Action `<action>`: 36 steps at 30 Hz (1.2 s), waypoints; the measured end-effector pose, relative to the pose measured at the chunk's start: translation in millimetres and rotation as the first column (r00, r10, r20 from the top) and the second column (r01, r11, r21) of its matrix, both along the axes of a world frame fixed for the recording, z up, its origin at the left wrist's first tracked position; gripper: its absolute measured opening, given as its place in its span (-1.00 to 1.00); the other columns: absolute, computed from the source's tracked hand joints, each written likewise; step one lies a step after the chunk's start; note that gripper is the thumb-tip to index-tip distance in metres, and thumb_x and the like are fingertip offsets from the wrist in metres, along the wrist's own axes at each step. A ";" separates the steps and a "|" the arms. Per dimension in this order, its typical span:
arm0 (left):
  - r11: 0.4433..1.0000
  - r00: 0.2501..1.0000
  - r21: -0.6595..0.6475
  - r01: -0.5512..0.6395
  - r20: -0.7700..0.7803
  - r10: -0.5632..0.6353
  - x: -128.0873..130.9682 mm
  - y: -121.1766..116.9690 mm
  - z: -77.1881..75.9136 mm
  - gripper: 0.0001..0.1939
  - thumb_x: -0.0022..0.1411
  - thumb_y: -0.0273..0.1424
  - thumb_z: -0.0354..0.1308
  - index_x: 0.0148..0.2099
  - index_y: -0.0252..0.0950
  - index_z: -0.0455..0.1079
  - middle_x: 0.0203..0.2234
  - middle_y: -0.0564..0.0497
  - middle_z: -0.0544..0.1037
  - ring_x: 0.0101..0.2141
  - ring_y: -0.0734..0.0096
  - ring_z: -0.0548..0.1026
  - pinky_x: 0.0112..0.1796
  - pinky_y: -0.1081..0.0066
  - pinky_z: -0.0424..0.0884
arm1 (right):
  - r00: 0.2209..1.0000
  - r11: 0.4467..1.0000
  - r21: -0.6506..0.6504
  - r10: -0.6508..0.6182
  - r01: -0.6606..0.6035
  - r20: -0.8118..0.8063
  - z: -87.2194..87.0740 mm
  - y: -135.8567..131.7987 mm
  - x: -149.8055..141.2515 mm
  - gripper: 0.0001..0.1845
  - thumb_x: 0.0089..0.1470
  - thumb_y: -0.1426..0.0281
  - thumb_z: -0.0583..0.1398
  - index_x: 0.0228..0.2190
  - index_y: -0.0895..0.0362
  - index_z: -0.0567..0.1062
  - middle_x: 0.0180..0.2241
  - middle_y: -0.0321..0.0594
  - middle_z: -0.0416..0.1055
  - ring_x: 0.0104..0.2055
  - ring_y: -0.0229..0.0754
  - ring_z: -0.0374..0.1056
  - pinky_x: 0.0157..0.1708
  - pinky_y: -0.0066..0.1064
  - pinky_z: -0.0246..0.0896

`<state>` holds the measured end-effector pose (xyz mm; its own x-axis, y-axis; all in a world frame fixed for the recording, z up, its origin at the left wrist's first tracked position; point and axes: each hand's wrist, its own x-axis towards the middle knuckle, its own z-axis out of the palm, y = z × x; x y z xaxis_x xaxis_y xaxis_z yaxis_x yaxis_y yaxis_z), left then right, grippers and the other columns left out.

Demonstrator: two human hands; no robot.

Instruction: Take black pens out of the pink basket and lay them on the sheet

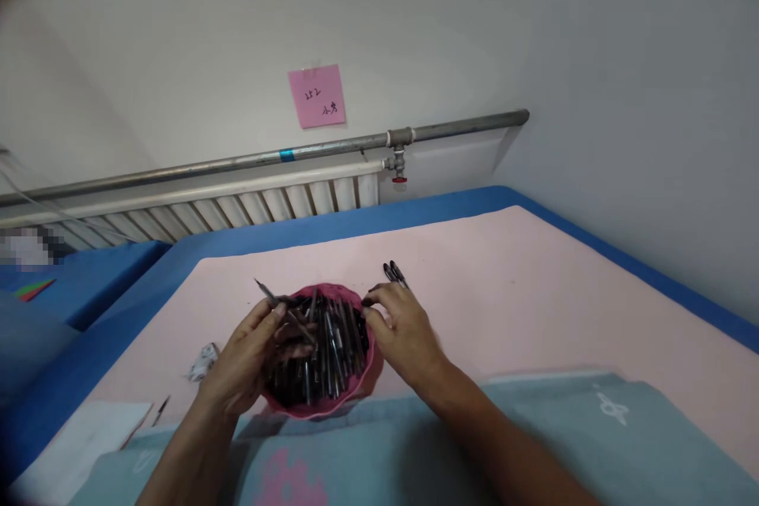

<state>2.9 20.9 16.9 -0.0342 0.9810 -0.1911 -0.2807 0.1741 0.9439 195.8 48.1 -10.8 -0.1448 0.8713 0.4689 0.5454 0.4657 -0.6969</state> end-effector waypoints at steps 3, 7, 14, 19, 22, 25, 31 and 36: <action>1.000 0.999 -0.010 -0.015 0.034 0.015 0.4 0.1 2.1 -0.80 0.10 -0.30 0.09 -0.21 -0.24 0.29 -0.32 -0.05 0.47 -0.31 0.28 0.48 -0.44 0.31 0.47 | 0.979 1.000 0.000 0.011 -0.011 0.203 -4.0 1.6 1.3 -0.82 -0.06 0.55 0.07 -0.44 0.13 0.45 -0.25 -0.17 0.35 -0.14 -0.12 0.23 -0.13 -0.26 0.14; 1.000 1.000 -0.001 -0.007 0.025 0.007 1.9 -0.2 0.7 -0.79 0.12 -0.30 0.08 -0.18 -0.24 0.31 -0.29 -0.06 0.46 -0.34 0.32 0.47 -0.46 0.34 0.48 | 0.898 1.000 0.022 0.004 -0.015 0.440 -7.3 -1.1 -4.5 -0.76 -0.11 0.58 0.08 -0.37 0.18 0.48 -0.10 -0.07 0.30 -0.07 -0.03 0.16 -0.07 -0.19 0.06; 1.000 1.000 0.017 0.025 0.003 -0.025 2.1 -1.4 0.4 -0.71 0.09 -0.30 0.11 -0.11 -0.24 0.32 -0.26 -0.06 0.44 -0.36 0.38 0.46 -0.48 0.42 0.46 | 0.728 0.999 -0.035 0.023 0.002 0.685 -4.2 3.2 -12.7 -0.74 -0.08 0.53 0.06 -0.31 0.19 0.47 -0.10 -0.02 0.29 -0.14 0.01 0.19 -0.18 -0.20 0.05; 0.999 0.999 0.026 0.027 -0.020 -0.027 2.5 -0.7 -1.3 -0.75 0.10 -0.31 0.09 -0.14 -0.23 0.33 -0.27 -0.04 0.43 -0.36 0.38 0.45 -0.50 0.44 0.45 | 0.685 0.992 -0.126 0.083 0.013 0.724 3.3 7.0 -16.4 -0.78 -0.05 0.52 0.05 -0.36 0.19 0.46 -0.24 -0.02 0.35 -0.29 -0.05 0.25 -0.32 -0.29 0.06; 0.999 0.999 0.025 0.022 -0.026 -0.021 1.9 0.1 -3.3 -0.76 0.11 -0.31 0.09 -0.15 -0.23 0.33 -0.28 -0.04 0.42 -0.36 0.38 0.44 -0.50 0.43 0.45 | 0.700 0.991 -0.136 0.094 0.005 0.708 3.5 9.4 -16.4 -0.79 -0.02 0.54 0.03 -0.39 0.18 0.45 -0.31 -0.06 0.36 -0.32 -0.11 0.26 -0.34 -0.34 0.07; 1.000 0.999 0.020 0.021 -0.030 -0.021 1.3 -0.1 -3.5 -0.75 0.10 -0.30 0.09 -0.14 -0.24 0.33 -0.28 -0.04 0.42 -0.37 0.39 0.44 -0.49 0.43 0.45 | 0.736 0.993 -0.120 0.092 -0.015 0.670 0.5 11.8 -15.6 -0.78 0.01 0.56 0.01 -0.41 0.19 0.45 -0.32 -0.08 0.36 -0.30 -0.16 0.27 -0.31 -0.38 0.09; 1.000 1.000 0.009 0.008 -0.029 -0.008 1.4 -0.3 -1.4 -0.71 0.07 -0.30 0.12 -0.13 -0.25 0.34 -0.31 -0.05 0.44 -0.39 0.39 0.44 -0.50 0.44 0.45 | 0.836 1.000 -0.022 0.026 -0.016 0.548 0.0 11.6 -11.4 -0.78 0.05 0.56 0.00 -0.37 0.22 0.44 -0.25 -0.02 0.36 -0.20 -0.09 0.25 -0.20 -0.30 0.12; 1.000 0.999 -0.031 -0.003 0.034 0.004 1.0 -0.9 -1.2 -0.66 0.02 -0.30 0.17 -0.12 -0.29 0.34 -0.32 -0.07 0.46 -0.40 0.39 0.45 -0.51 0.45 0.44 | 0.995 0.998 -0.051 0.050 -0.046 0.085 9.2 -3.1 -8.0 -0.78 0.07 0.50 -0.01 -0.31 0.13 0.42 -0.36 -0.23 0.43 -0.32 -0.22 0.32 -0.31 -0.40 0.20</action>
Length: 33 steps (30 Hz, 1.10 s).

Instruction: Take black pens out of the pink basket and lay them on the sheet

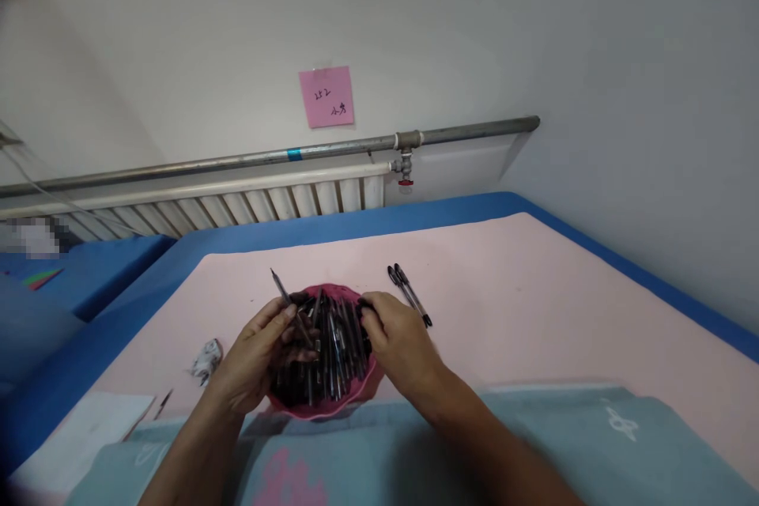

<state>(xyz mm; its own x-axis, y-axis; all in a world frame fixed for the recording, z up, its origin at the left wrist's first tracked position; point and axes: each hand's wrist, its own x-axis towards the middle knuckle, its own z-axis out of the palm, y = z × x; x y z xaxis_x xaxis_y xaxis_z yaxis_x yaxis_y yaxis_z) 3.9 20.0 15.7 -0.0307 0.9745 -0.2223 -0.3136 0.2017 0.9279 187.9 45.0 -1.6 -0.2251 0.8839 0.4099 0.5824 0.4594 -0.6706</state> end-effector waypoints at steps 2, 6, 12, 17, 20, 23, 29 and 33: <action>1.000 1.000 -0.014 0.013 0.012 -0.013 1.3 -1.0 -0.3 -0.68 0.03 -0.32 0.17 -0.14 -0.29 0.35 -0.35 -0.07 0.48 -0.43 0.40 0.46 -0.52 0.45 0.43 | 0.992 0.998 -0.040 0.035 -0.040 -0.118 3.9 -6.8 -1.0 -0.79 0.04 0.49 0.02 -0.34 0.11 0.43 -0.38 -0.27 0.44 -0.34 -0.24 0.34 -0.33 -0.43 0.21; 0.993 0.993 -0.040 0.115 0.026 -0.114 7.7 -4.2 -2.1 -0.73 0.06 -0.32 0.14 -0.17 -0.30 0.34 -0.45 -0.03 0.48 -0.50 0.43 0.44 -0.55 0.45 0.41 | 0.974 0.989 -0.094 0.091 -0.113 -0.206 8.1 -13.9 -4.9 -0.79 -0.01 0.51 0.04 -0.37 0.11 0.46 -0.41 -0.29 0.44 -0.37 -0.26 0.34 -0.34 -0.43 0.22; 0.976 0.976 -0.034 0.217 0.013 -0.216 16.7 -7.2 -6.4 -0.74 0.06 -0.29 0.13 -0.21 -0.33 0.36 -0.52 0.03 0.42 -0.52 0.50 0.38 -0.53 0.48 0.39 | 0.958 0.972 -0.126 0.167 -0.200 -0.232 6.4 -17.5 -9.0 -0.74 -0.06 0.58 0.05 -0.39 0.10 0.49 -0.40 -0.29 0.41 -0.35 -0.27 0.32 -0.33 -0.45 0.21; 0.970 0.970 -0.042 0.240 0.042 -0.239 19.5 -8.4 -9.1 -0.70 0.06 -0.30 0.13 -0.15 -0.32 0.36 -0.50 0.01 0.44 -0.54 0.51 0.39 -0.54 0.49 0.37 | 0.934 0.939 -0.264 0.126 -0.222 -0.336 1.5 -20.1 -13.3 -0.76 -0.05 0.54 0.06 -0.30 0.09 0.42 -0.46 -0.36 0.37 -0.44 -0.30 0.27 -0.44 -0.49 0.18; 0.973 0.972 -0.037 0.228 0.064 -0.225 18.7 -8.1 -7.3 -0.69 0.05 -0.32 0.14 -0.13 -0.33 0.35 -0.44 -0.04 0.48 -0.51 0.47 0.42 -0.52 0.48 0.38 | 0.890 0.926 -0.301 0.074 -0.229 -0.450 -1.2 -18.7 -14.5 -0.83 -0.03 0.49 0.07 -0.32 0.12 0.36 -0.49 -0.37 0.32 -0.45 -0.31 0.26 -0.43 -0.49 0.19; 0.990 0.987 -0.018 0.140 0.086 -0.138 15.6 -6.3 -3.4 -0.74 0.02 -0.35 0.18 -0.21 -0.34 0.38 -0.42 -0.03 0.49 -0.45 0.44 0.45 -0.45 0.45 0.41 | 0.851 0.921 -0.305 0.053 -0.244 -0.522 -3.2 -17.6 -14.0 -0.87 -0.02 0.46 0.08 -0.34 0.12 0.32 -0.48 -0.37 0.29 -0.44 -0.32 0.26 -0.43 -0.49 0.19; 1.000 0.991 -0.007 -0.009 0.133 0.010 12.2 -3.8 -0.4 -0.77 -0.02 -0.37 0.22 -0.25 -0.32 0.39 -0.41 0.00 0.50 -0.41 0.45 0.46 -0.39 0.43 0.44 | 0.932 0.919 -0.311 0.132 -0.243 -0.336 -3.9 -22.7 -15.7 -0.84 -0.07 0.54 0.08 -0.37 0.10 0.33 -0.51 -0.38 0.29 -0.47 -0.31 0.24 -0.48 -0.48 0.17; 1.000 0.989 -0.006 -0.003 0.149 0.004 14.9 -4.2 -2.7 -0.77 -0.01 -0.39 0.22 -0.24 -0.32 0.39 -0.39 0.00 0.51 -0.39 0.46 0.47 -0.37 0.45 0.43 | 0.932 0.921 -0.300 0.144 -0.249 -0.333 -2.3 -24.7 -17.3 -0.82 -0.07 0.56 0.07 -0.35 0.10 0.33 -0.49 -0.37 0.32 -0.45 -0.30 0.27 -0.45 -0.47 0.20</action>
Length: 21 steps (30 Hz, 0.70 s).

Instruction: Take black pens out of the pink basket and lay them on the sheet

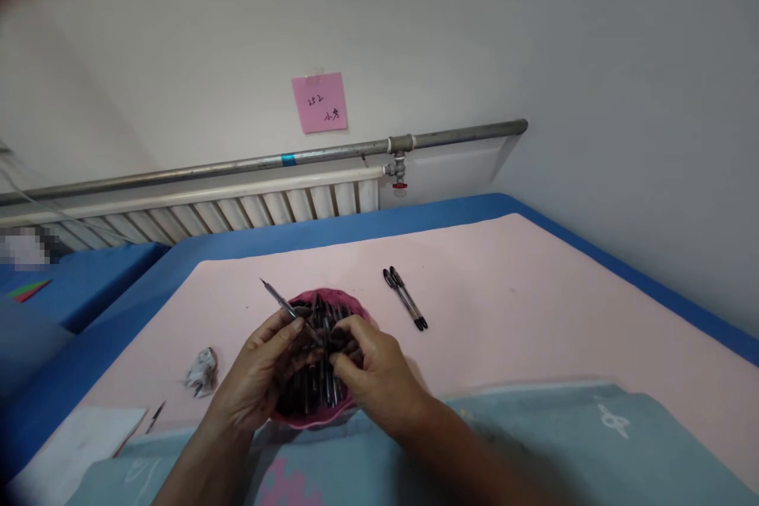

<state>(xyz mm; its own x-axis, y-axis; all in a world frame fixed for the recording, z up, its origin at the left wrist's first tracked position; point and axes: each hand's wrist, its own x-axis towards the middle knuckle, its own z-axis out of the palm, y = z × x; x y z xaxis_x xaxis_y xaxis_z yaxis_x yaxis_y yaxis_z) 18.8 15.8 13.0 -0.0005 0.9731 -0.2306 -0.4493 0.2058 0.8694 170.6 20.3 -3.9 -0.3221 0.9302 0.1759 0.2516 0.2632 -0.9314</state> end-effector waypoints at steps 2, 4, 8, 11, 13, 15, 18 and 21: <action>1.000 1.000 0.002 0.006 -0.009 -0.006 1.8 0.0 -1.2 -0.78 0.00 -0.39 0.21 -0.25 -0.32 0.39 -0.40 0.01 0.51 -0.40 0.47 0.47 -0.37 0.47 0.42 | 1.000 1.000 -0.003 -0.006 0.006 0.004 0.6 0.2 -0.1 -0.82 -0.07 0.56 0.07 -0.36 0.10 0.33 -0.49 -0.37 0.33 -0.44 -0.30 0.28 -0.44 -0.47 0.20; 1.000 1.000 -0.001 -0.001 -0.016 0.001 3.4 -0.1 -2.0 -0.80 0.00 -0.38 0.21 -0.27 -0.32 0.39 -0.42 0.02 0.52 -0.42 0.49 0.47 -0.38 0.49 0.41 | 1.000 1.000 -0.008 -0.007 0.007 0.018 0.7 0.5 -0.1 -0.82 -0.08 0.56 0.08 -0.36 0.10 0.34 -0.49 -0.37 0.33 -0.44 -0.29 0.28 -0.44 -0.47 0.20; 1.000 1.000 -0.004 -0.011 -0.019 0.011 5.6 -0.8 -3.0 -0.80 0.00 -0.38 0.21 -0.27 -0.30 0.39 -0.42 0.04 0.53 -0.42 0.50 0.47 -0.39 0.51 0.40 | 0.999 1.000 0.005 -0.018 0.018 0.037 0.0 0.1 0.1 -0.83 -0.08 0.55 0.09 -0.37 0.10 0.34 -0.50 -0.37 0.34 -0.45 -0.29 0.29 -0.44 -0.48 0.19; 1.000 0.999 0.019 0.002 -0.036 -0.002 6.2 -1.0 -3.9 -0.79 0.00 -0.36 0.21 -0.26 -0.30 0.40 -0.41 0.03 0.53 -0.41 0.47 0.48 -0.37 0.49 0.40 | 0.997 0.999 0.035 -0.039 0.037 0.061 -1.1 -1.1 0.7 -0.84 -0.06 0.53 0.08 -0.36 0.10 0.35 -0.48 -0.36 0.35 -0.44 -0.29 0.29 -0.44 -0.48 0.19; 0.999 0.999 0.035 0.003 -0.051 -0.002 6.6 -0.7 -5.0 -0.79 0.00 -0.35 0.20 -0.27 -0.30 0.40 -0.42 0.03 0.53 -0.41 0.46 0.48 -0.35 0.47 0.39 | 0.993 0.996 0.078 -0.051 0.043 0.105 -2.8 -1.7 1.6 -0.84 -0.04 0.53 0.09 -0.34 0.09 0.35 -0.46 -0.35 0.36 -0.42 -0.28 0.30 -0.42 -0.46 0.18; 0.999 0.998 0.050 -0.001 -0.067 0.005 6.9 -0.6 -6.2 -0.80 0.01 -0.34 0.20 -0.28 -0.31 0.40 -0.43 0.03 0.53 -0.42 0.46 0.48 -0.34 0.46 0.38 | 0.985 0.989 0.145 -0.065 0.042 0.158 -5.4 -1.9 2.6 -0.84 -0.02 0.52 0.08 -0.34 0.08 0.35 -0.42 -0.32 0.38 -0.38 -0.26 0.30 -0.38 -0.44 0.18; 0.997 0.997 0.077 0.006 -0.084 0.000 6.7 -1.0 -7.5 -0.79 0.02 -0.33 0.19 -0.26 -0.31 0.41 -0.42 0.01 0.53 -0.41 0.45 0.47 -0.32 0.44 0.37 | 0.976 0.973 0.228 -0.074 0.025 0.207 -9.6 -2.1 3.7 -0.86 0.02 0.51 0.05 -0.33 0.08 0.33 -0.37 -0.29 0.39 -0.32 -0.24 0.30 -0.34 -0.41 0.16; 0.996 0.991 0.089 0.023 -0.133 -0.011 5.7 -2.0 -8.2 -0.75 0.01 -0.32 0.18 -0.22 -0.29 0.41 -0.40 0.01 0.53 -0.40 0.43 0.46 -0.31 0.44 0.36 | 0.970 0.970 0.243 -0.068 0.010 0.235 -11.8 -2.3 3.7 -0.87 0.04 0.51 0.04 -0.34 0.08 0.32 -0.37 -0.27 0.38 -0.33 -0.23 0.30 -0.37 -0.41 0.15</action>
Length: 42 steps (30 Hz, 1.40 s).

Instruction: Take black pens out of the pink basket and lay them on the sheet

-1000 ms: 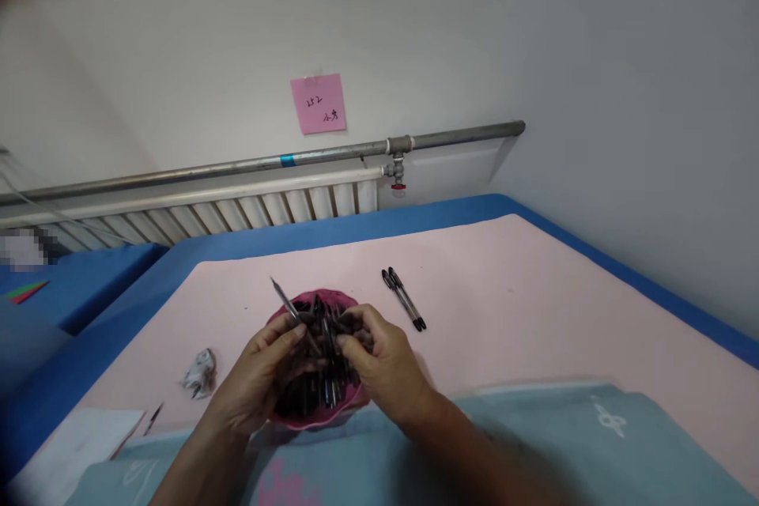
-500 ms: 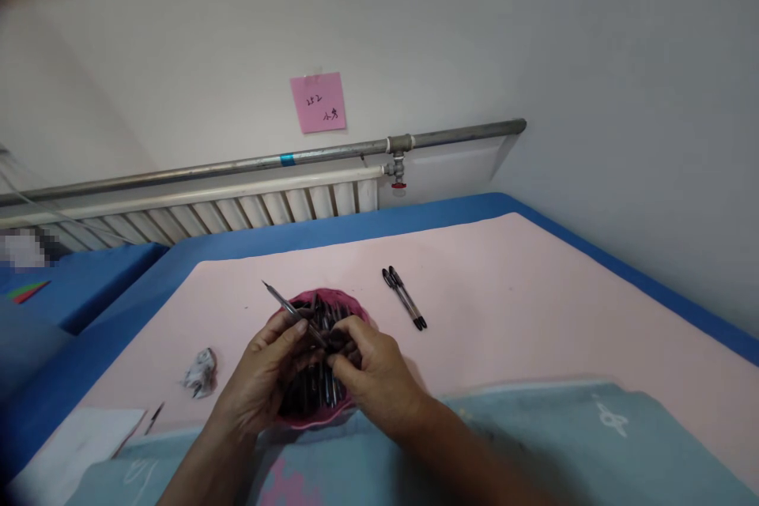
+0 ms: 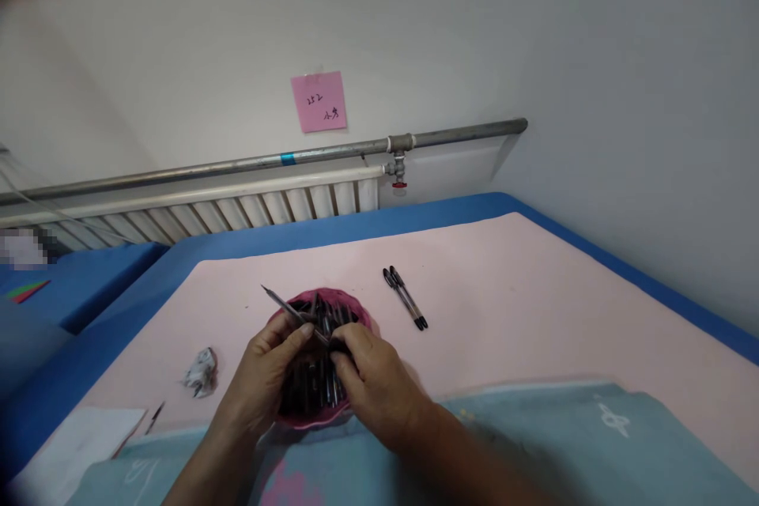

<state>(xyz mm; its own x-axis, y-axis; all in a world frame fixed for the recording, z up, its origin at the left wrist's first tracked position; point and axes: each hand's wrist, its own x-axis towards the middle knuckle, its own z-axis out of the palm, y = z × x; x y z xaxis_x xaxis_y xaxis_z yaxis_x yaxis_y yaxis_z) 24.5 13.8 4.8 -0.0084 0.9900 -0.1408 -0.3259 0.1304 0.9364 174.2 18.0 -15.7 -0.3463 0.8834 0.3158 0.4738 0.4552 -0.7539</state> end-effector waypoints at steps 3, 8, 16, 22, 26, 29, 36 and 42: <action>1.000 0.998 0.006 0.007 -0.067 -0.006 -1.1 -0.7 -0.6 -0.75 0.01 -0.32 0.18 -0.21 -0.28 0.42 -0.40 0.02 0.52 -0.37 0.41 0.46 -0.31 0.45 0.35 | 1.000 0.998 -0.070 -0.003 0.001 -0.018 1.8 0.4 -1.2 -0.88 0.01 0.51 0.05 -0.37 0.08 0.32 -0.43 -0.30 0.36 -0.38 -0.25 0.28 -0.43 -0.43 0.15; 0.999 1.000 -0.030 0.019 -0.002 -0.019 -0.9 -0.1 -1.1 -0.75 0.01 -0.32 0.19 -0.22 -0.28 0.41 -0.43 0.03 0.52 -0.42 0.44 0.45 -0.33 0.44 0.35 | 0.972 0.948 -0.306 0.016 -0.089 -0.234 8.2 2.6 -3.3 -0.92 0.05 0.48 0.01 -0.37 0.09 0.27 -0.55 -0.39 0.28 -0.50 -0.30 0.26 -0.50 -0.48 0.16; 0.998 0.999 -0.055 0.012 0.038 -0.009 1.4 1.1 -1.4 -0.76 0.00 -0.33 0.20 -0.24 -0.31 0.40 -0.46 0.03 0.52 -0.44 0.45 0.46 -0.36 0.45 0.35 | 0.999 0.994 -0.099 -0.037 0.038 0.015 4.1 0.1 0.8 -0.80 0.02 0.48 0.05 -0.26 0.04 0.33 -0.43 -0.33 0.35 -0.41 -0.25 0.27 -0.45 -0.45 0.13; 0.998 0.999 -0.061 0.003 0.037 -0.001 -0.3 1.7 -1.3 -0.75 -0.02 -0.32 0.21 -0.26 -0.30 0.40 -0.48 0.04 0.53 -0.47 0.43 0.47 -0.39 0.45 0.36 | 0.999 1.000 -0.010 0.010 -0.010 0.035 5.6 -0.1 0.4 -0.74 -0.04 0.51 0.09 -0.24 0.07 0.31 -0.31 -0.25 0.37 -0.28 -0.19 0.28 -0.35 -0.40 0.14; 0.998 0.999 -0.059 0.007 0.031 -0.005 -0.8 1.3 -2.2 -0.77 -0.01 -0.34 0.20 -0.25 -0.30 0.40 -0.48 0.04 0.53 -0.46 0.45 0.46 -0.37 0.45 0.36 | 0.996 0.999 -0.012 0.052 -0.051 0.066 3.4 0.0 1.0 -0.77 0.07 0.48 0.00 -0.20 0.07 0.29 -0.36 -0.26 0.37 -0.33 -0.22 0.29 -0.39 -0.41 0.14; 0.999 1.000 -0.038 0.007 0.002 -0.007 -0.9 0.5 -1.6 -0.80 0.00 -0.34 0.19 -0.27 -0.30 0.41 -0.45 0.03 0.53 -0.42 0.44 0.47 -0.35 0.46 0.35 | 0.998 0.999 0.029 0.033 -0.034 0.051 2.6 -0.2 0.9 -0.74 -0.01 0.50 0.08 -0.21 0.08 0.30 -0.28 -0.23 0.36 -0.25 -0.19 0.28 -0.31 -0.38 0.15; 0.999 0.999 -0.030 0.015 -0.039 -0.017 -1.1 1.0 -0.9 -0.80 0.01 -0.33 0.18 -0.28 -0.30 0.42 -0.41 0.02 0.53 -0.46 0.48 0.44 -0.38 0.48 0.34 | 0.998 0.999 -0.012 0.039 -0.039 0.053 4.7 -0.8 0.1 -0.77 0.01 0.50 0.05 -0.22 0.08 0.30 -0.37 -0.27 0.37 -0.32 -0.21 0.29 -0.38 -0.41 0.14; 1.000 0.996 -0.017 0.014 -0.090 -0.016 -1.6 1.5 -2.5 -0.81 0.03 -0.34 0.16 -0.30 -0.33 0.40 -0.46 0.05 0.48 -0.47 0.52 0.39 -0.39 0.50 0.31 | 0.999 0.994 -0.108 0.031 -0.027 0.032 2.8 -0.6 0.2 -0.77 0.03 0.48 0.03 -0.22 0.04 0.30 -0.40 -0.32 0.38 -0.39 -0.23 0.29 -0.46 -0.44 0.12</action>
<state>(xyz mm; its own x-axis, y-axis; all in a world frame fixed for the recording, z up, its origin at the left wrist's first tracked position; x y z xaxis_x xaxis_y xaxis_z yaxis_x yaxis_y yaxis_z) 22.9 15.4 2.3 -0.0070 0.9876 -0.1565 -0.2386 0.1504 0.9594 174.4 17.3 -12.8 -0.3811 0.9010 0.2075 0.4871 0.3864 -0.7833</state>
